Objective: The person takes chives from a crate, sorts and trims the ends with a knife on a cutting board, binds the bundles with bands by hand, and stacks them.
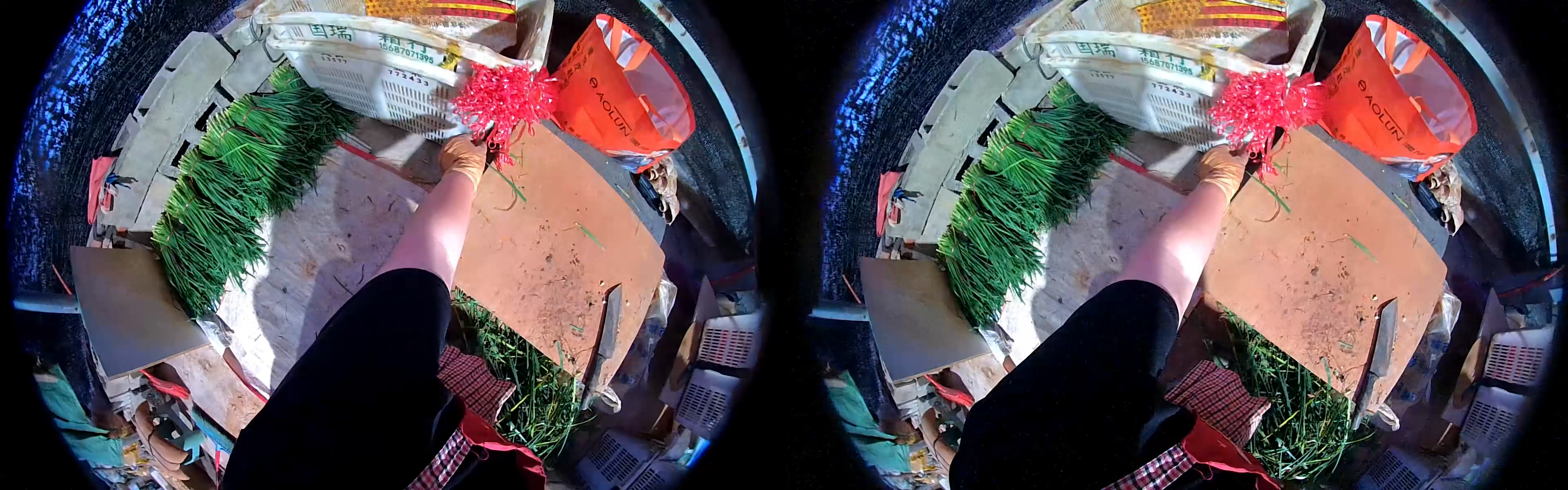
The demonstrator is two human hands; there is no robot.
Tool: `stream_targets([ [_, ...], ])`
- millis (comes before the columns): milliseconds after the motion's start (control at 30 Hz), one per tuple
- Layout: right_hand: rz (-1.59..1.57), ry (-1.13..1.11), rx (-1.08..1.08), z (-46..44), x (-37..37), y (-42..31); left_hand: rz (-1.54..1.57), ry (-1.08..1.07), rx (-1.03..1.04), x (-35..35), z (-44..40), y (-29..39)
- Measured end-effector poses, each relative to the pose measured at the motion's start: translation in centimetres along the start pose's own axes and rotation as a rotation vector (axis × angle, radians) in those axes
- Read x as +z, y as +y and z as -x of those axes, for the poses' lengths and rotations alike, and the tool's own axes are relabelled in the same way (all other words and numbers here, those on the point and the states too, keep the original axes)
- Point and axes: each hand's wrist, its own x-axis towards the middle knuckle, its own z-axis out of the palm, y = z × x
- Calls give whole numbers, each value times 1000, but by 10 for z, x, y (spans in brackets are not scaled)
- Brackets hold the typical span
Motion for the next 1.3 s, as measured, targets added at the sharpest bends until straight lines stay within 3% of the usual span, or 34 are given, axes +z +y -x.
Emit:
stream_targets([
  [100, -22, 6, -31, -3, -3, -4, -78, 44, -46, 2, -1, -2],
  [167, -50, 37, -93, -3, -9, -10, 107, 18, 75, 0, 8, -12],
  [200, -77, 60, -152, -1, -19, -18, 246, -141, 55, 1, 19, -21],
  [233, -123, 97, -241, -2, -29, -27, 42, -254, 323, -2, 26, -34],
  [267, -241, 151, -370, -6, -50, -55, -17, -434, 388, -21, 60, -29],
  [333, -635, 177, -542, -1, -88, -116, 655, -965, -20, -34, 137, -52],
  [367, -696, 228, -778, -1, -108, -159, 171, -1059, 345, -66, 181, -34],
  [400, -541, 186, -848, 2, -135, -190, -237, -1183, 553, -117, 213, 10],
  [433, -597, 82, -890, 4, -145, -219, -377, -1198, 756, -131, 238, 25],
  [467, -604, 1, -916, 3, -148, -231, -567, -1112, 990, -123, 256, 22],
  [533, -722, -192, -957, -10, -133, -240, -858, -1149, 1243, -153, 273, 49],
  [567, -832, -307, -967, -22, -115, -236, -832, -1087, 1249, -180, 274, 71],
  [600, -1009, -369, -909, -18, -120, -234, -928, -746, 1391, -187, 277, 66],
  [667, -1051, -371, -770, -22, -125, -213, -897, -698, 1345, -192, 257, 70],
  [767, -548, 224, -955, -30, -163, -193, -1058, -306, 1363, -188, 221, 67],
  [800, -469, 310, -873, -42, -173, -185, -1037, -151, 1385, -183, 210, 67],
  [833, -426, 472, -898, -47, -183, -183, -1307, -259, 1228, -171, 201, 74],
  [867, -214, 584, -894, -71, -186, -175, -1237, -236, 1229, -151, 186, 60],
  [933, -406, 592, -757, -117, -168, -165, -1243, -264, 1229, -112, 177, 49],
  [967, -444, 644, -808, -176, -131, -138, -1266, -261, 1190, -90, 173, 43],
  [1033, -140, 618, -632, -213, -109, -127, -1294, -359, 1119, -51, 168, 32],
  [1067, 196, 522, -402, -198, -120, -140, -1303, -368, 1115, -44, 167, 35],
  [1100, 196, 471, -354, -191, -129, -153, -1340, -359, 1121, -40, 166, 38],
  [1133, 150, 569, -528, -190, -127, -153, -1375, -350, 1127, -34, 167, 41],
  [1167, 143, 563, -529, -194, -124, -154, -1268, -333, 955, -15, 165, 30],
  [1200, 225, 511, -445, -197, -123, -154, -1275, -342, 956, -5, 169, 21],
  [1267, 305, 465, -363, -201, -121, -152, -1138, -15, 1000, 10, 181, 8],
  [1300, 272, 510, -412, -202, -118, -149, -983, -119, 1062, 14, 192, 7],
])
